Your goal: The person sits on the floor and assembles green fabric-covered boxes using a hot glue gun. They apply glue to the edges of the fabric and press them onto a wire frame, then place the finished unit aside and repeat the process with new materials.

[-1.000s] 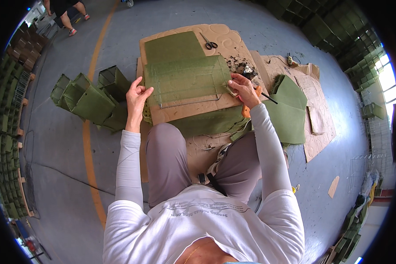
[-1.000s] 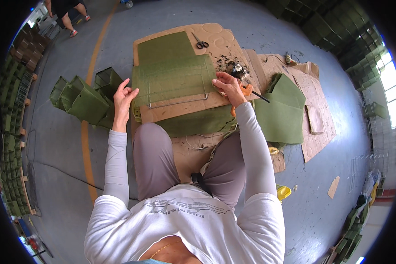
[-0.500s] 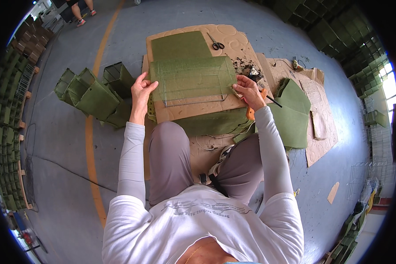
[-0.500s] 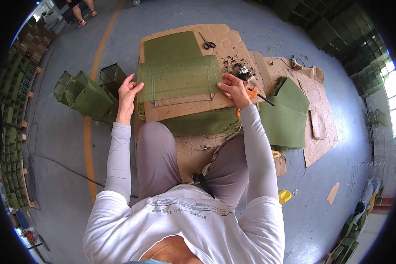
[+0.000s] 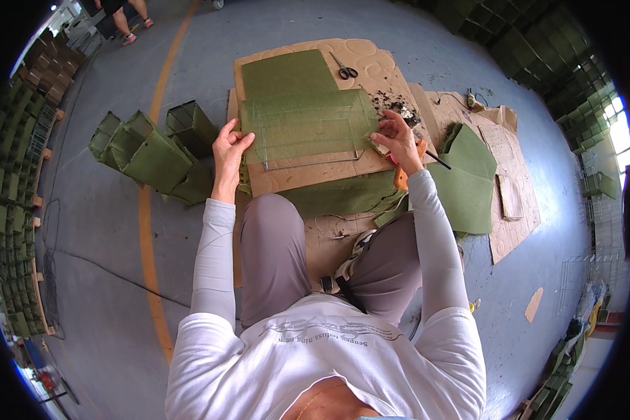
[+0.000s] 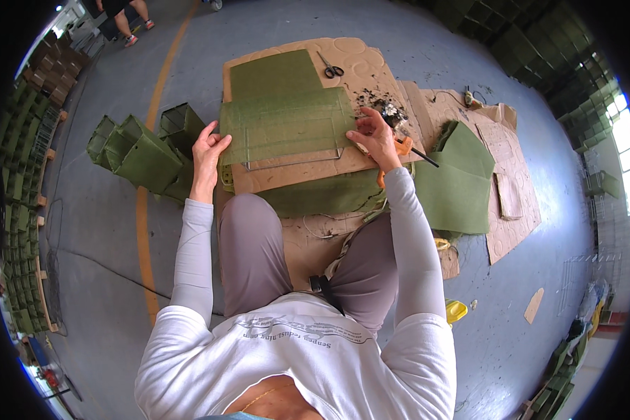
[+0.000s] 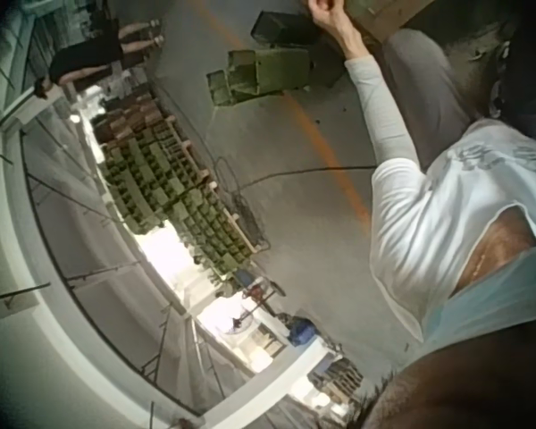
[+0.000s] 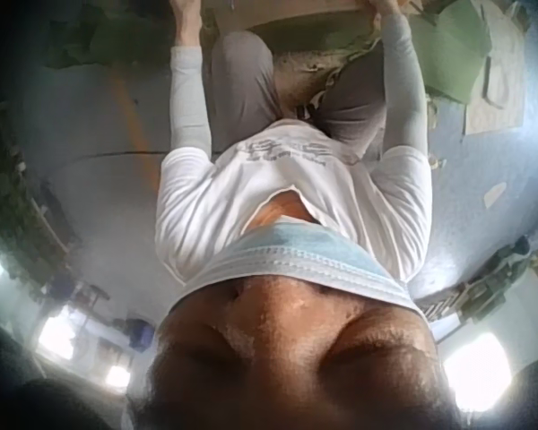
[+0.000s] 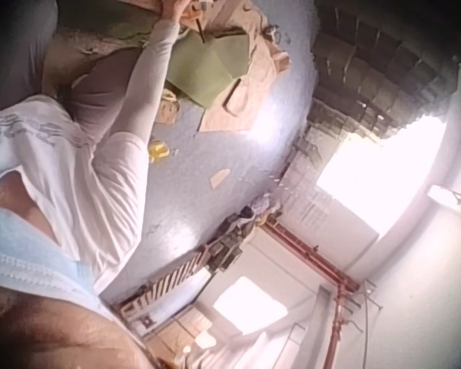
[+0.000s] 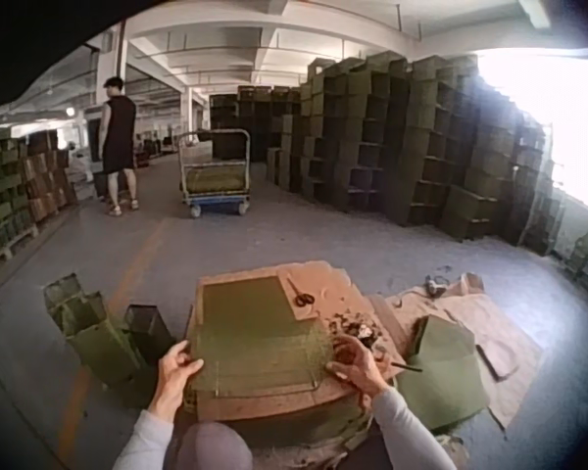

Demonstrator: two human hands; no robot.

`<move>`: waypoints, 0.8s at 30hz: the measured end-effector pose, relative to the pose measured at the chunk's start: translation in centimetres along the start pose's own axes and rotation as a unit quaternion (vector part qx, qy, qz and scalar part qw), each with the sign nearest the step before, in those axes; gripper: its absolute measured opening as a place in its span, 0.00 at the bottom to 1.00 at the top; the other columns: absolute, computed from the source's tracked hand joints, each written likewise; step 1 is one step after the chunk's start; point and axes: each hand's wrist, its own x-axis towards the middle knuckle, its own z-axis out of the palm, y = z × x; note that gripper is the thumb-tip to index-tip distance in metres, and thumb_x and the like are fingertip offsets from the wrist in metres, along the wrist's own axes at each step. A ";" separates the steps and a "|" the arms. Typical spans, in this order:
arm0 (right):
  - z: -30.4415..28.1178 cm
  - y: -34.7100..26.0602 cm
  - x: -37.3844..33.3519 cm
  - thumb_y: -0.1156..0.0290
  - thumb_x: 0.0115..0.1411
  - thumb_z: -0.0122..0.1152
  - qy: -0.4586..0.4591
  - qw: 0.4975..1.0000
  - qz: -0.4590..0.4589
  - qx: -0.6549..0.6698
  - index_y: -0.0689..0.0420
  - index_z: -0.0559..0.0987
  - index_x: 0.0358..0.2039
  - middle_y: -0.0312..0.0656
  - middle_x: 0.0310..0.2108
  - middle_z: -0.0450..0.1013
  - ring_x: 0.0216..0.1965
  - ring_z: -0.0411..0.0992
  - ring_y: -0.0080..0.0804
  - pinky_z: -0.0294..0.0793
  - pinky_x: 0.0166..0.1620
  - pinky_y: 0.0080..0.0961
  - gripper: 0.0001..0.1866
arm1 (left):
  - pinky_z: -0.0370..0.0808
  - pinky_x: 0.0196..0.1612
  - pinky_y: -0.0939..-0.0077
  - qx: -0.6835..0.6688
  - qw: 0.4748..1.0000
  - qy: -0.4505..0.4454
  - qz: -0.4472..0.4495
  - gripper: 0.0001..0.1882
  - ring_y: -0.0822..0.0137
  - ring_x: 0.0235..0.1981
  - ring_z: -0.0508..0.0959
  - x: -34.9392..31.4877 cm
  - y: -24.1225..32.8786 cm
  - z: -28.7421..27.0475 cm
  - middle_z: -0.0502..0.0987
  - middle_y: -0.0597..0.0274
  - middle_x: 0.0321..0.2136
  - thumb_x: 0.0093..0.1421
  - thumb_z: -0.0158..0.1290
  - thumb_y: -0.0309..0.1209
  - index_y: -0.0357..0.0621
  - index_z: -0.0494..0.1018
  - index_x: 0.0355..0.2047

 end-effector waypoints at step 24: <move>-0.6 -0.6 -0.4 0.77 0.54 0.61 -0.064 0.987 0.056 0.136 0.60 0.71 0.43 0.30 0.28 0.71 0.31 0.68 0.15 0.67 0.37 0.13 0.16 | 0.69 0.42 0.83 -0.029 1.000 -0.002 -0.002 0.34 0.78 0.31 0.72 -0.2 -0.2 0.2 0.74 0.66 0.28 0.53 0.58 0.20 0.29 0.56 0.58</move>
